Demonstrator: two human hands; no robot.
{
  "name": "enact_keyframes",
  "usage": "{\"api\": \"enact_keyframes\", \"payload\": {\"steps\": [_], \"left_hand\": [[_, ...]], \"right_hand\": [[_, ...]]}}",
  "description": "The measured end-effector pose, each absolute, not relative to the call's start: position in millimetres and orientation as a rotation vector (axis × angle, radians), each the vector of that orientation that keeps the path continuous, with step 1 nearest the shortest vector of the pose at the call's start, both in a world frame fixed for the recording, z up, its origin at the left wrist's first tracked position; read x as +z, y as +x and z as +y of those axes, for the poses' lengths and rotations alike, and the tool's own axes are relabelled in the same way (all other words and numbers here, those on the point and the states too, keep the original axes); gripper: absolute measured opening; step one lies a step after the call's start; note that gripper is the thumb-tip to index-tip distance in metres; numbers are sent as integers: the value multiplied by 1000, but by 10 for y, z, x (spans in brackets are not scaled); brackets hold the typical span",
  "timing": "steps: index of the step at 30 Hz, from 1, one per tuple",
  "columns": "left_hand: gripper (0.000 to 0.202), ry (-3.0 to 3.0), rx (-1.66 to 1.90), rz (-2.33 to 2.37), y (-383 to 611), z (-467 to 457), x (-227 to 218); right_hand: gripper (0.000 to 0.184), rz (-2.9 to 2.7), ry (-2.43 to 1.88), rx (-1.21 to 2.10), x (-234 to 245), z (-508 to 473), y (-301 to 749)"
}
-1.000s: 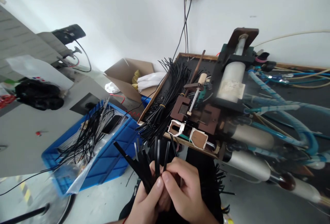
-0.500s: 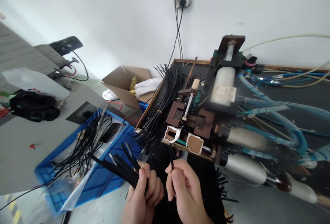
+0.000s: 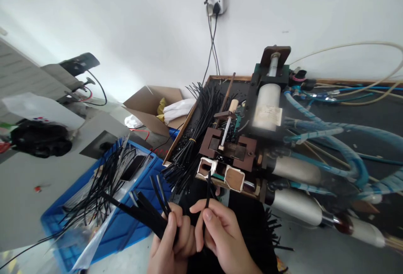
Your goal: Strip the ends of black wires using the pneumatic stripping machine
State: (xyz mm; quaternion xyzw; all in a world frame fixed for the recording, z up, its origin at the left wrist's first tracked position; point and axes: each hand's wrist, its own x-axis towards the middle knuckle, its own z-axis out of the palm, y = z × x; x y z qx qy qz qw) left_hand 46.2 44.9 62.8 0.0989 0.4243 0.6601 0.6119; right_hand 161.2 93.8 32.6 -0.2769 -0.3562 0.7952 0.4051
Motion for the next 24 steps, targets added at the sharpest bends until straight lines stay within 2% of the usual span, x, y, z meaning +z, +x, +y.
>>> {"api": "enact_keyframes", "payload": {"steps": [16,24], "left_hand": [[34,325,1523,879,467,453,594],[39,327,1484,893,455,446,577]], "right_hand": [[44,-853,-758,2009,374,1023,1604],[45,-812,-785,2022,366,1005,1591]]}}
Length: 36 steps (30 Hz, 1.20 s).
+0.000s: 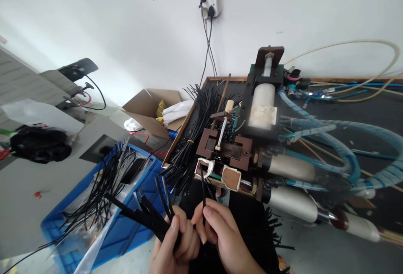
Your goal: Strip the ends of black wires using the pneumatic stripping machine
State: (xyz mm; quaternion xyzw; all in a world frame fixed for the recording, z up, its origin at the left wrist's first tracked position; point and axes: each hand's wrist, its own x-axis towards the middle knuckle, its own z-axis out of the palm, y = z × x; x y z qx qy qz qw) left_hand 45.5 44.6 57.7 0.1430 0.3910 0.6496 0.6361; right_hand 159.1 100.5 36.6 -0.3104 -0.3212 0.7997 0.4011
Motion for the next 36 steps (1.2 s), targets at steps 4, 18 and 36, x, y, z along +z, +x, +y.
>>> {"api": "enact_keyframes", "payload": {"steps": [4,18,36], "left_hand": [[44,324,1417,908,450,433,548],[45,424,1300,858,424,401,471],[42,452,1322,826,422,403,449]], "right_hand": [[49,-743,-871,2038,350,983,1566],[45,-442,-966,2102,300,964,1505],[54,-421,-990,2091,259,956,1478]]}}
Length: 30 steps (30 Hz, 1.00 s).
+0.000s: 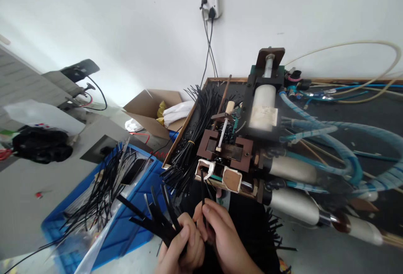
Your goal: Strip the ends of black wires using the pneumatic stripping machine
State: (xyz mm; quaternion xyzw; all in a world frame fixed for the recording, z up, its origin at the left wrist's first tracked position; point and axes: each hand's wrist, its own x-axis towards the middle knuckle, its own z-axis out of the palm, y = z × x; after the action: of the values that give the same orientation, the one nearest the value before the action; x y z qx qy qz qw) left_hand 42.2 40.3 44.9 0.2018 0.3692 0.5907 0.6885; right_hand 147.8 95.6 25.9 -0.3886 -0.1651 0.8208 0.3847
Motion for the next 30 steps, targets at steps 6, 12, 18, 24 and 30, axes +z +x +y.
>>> {"api": "enact_keyframes", "payload": {"steps": [6,12,18,24,30], "left_hand": [[43,454,1316,829,430,412,461],[41,402,1309,805,452,408,454],[41,395,1322,788,472,399,399],[42,410,1298,768,473,410,374],[43,410,1278,774,478,402,351]], "right_hand": [[53,-345,-1025,2089,291,966,1466],[49,-324,-1034,2069,239,933,1479],[46,-353,-949,2080,193,944,1450],[45,-253,-974,2077,200,953,1427],[46,-224,-965,2059,173,940,1435]]}}
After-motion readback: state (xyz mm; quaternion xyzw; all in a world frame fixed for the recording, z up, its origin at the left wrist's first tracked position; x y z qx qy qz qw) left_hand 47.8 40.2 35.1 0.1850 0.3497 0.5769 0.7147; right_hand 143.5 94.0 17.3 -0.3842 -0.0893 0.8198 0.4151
